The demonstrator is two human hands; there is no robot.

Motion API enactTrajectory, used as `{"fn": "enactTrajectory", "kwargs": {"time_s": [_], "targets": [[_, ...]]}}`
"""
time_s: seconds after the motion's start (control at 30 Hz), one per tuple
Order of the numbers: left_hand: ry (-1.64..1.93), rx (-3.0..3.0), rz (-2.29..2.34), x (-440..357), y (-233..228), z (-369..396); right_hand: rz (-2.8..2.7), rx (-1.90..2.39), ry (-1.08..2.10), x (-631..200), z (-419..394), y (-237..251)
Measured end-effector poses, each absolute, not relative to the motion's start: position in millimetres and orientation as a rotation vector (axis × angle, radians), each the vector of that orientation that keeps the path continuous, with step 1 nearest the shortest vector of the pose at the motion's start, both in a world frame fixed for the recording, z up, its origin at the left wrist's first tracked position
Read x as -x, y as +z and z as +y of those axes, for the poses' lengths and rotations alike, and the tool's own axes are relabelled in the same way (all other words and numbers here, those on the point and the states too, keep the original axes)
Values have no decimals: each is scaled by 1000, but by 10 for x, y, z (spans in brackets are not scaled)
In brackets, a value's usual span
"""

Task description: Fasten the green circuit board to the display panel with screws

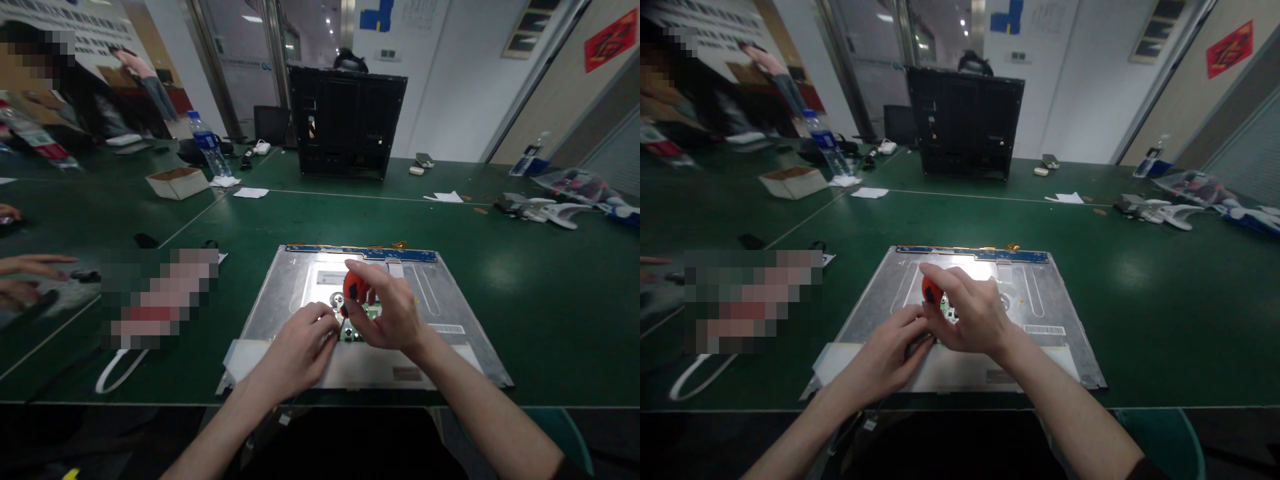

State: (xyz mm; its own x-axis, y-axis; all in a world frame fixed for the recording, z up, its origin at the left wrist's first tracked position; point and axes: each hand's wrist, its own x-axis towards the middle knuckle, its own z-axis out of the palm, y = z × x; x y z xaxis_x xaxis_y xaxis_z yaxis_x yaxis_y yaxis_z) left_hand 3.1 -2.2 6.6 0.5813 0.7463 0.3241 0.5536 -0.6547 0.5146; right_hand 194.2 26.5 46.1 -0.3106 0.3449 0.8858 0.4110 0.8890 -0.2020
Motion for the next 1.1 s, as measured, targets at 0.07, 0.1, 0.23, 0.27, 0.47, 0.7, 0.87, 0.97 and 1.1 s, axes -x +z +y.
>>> {"fn": "enactTrajectory", "kwargs": {"time_s": [0.07,0.1,0.23,0.27,0.47,0.7,0.87,0.97,1.1], "targets": [[742,-2458,1054,-30,72,-23,-1926,564,-78,-1943,263,466],[738,-2458,1055,-30,76,-23,-1925,564,-82,-1944,261,468],[732,-2457,1066,-36,91,-28,-1905,555,-108,-1946,256,473],[737,-2458,1066,-38,95,-30,-1907,556,-112,-1947,255,474],[764,-2449,1069,-47,109,-38,-1931,539,-70,-1961,244,482],[728,-2428,1060,-36,85,-27,-1962,523,-17,-1971,227,489],[753,-2451,1057,-39,73,-25,-1926,550,-89,-1946,232,488],[772,-2457,1052,-44,65,-25,-1905,563,-115,-1942,244,470],[799,-2457,1045,-46,69,-30,-1907,562,-116,-1944,254,463]]}}
